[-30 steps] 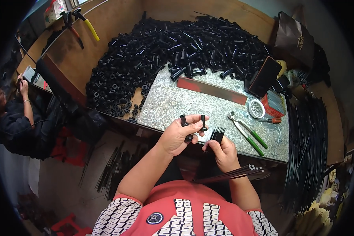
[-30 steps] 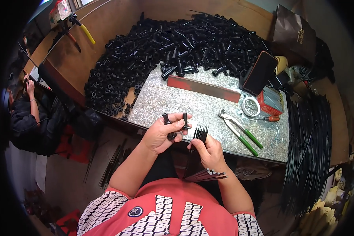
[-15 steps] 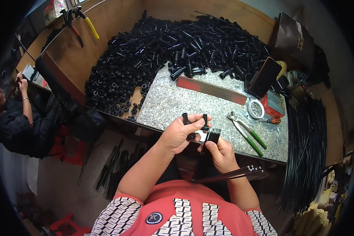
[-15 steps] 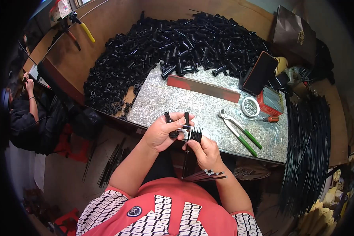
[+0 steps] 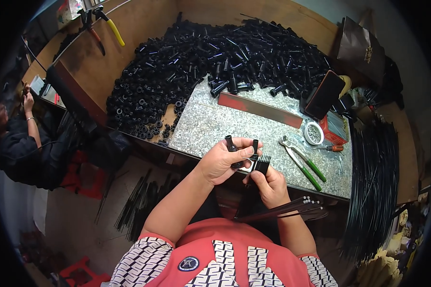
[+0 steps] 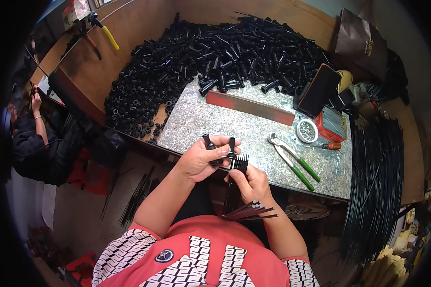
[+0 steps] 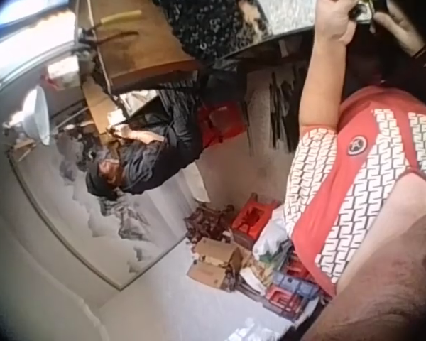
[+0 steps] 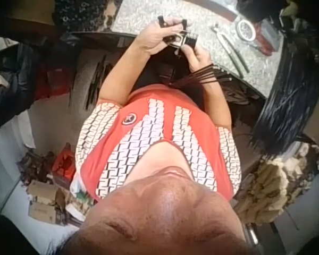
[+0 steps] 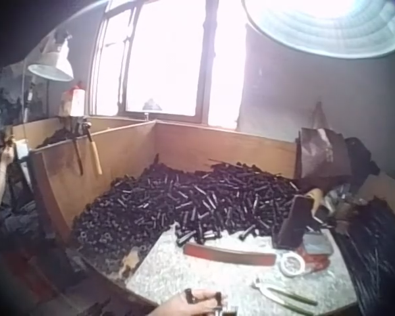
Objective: Assembling small connectors and components onto bundles of black industrial cables at a workbench.
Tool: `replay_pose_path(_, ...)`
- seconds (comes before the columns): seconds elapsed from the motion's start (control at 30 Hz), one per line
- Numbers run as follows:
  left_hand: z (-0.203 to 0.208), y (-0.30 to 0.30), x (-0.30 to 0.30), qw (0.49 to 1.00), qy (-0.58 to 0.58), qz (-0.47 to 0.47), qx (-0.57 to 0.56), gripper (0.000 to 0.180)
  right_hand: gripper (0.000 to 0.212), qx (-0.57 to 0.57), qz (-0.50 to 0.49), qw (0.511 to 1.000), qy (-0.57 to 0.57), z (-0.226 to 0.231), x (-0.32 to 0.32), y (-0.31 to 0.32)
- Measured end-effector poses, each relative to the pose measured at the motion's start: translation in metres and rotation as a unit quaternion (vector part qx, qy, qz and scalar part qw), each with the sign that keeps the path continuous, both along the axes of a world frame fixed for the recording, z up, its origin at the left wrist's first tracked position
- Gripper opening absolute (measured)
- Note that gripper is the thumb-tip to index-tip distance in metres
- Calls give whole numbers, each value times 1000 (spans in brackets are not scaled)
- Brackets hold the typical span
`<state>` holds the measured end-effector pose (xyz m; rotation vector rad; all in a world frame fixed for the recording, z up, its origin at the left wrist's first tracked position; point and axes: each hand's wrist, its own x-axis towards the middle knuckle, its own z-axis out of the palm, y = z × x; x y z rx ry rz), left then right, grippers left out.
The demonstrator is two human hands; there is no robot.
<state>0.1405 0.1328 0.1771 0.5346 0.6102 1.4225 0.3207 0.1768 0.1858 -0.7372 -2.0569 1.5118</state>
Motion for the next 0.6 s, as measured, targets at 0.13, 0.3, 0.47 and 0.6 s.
replay_pose_path(0.13, -8, 1, 1, 1000, -19, 9, 23, 30, 20, 10, 1, 1000, -13, 3, 0, 2)
replay_pose_path(0.3, -3, -8, 4, 998, -61, 24, 11, 32, 17, -19, -14, 1000, -4, -1, 1, 4)
replay_pose_path(0.47, 9, -17, 12, 993, 104, 53, 22, 41, 16, -13, -27, 999, 35, 2, -3, 0)
replay_pose_path(0.6, 13, -17, 13, 983, 153, 91, 40, 40, 17, -12, -12, 1000, -1, 2, 0, 1)
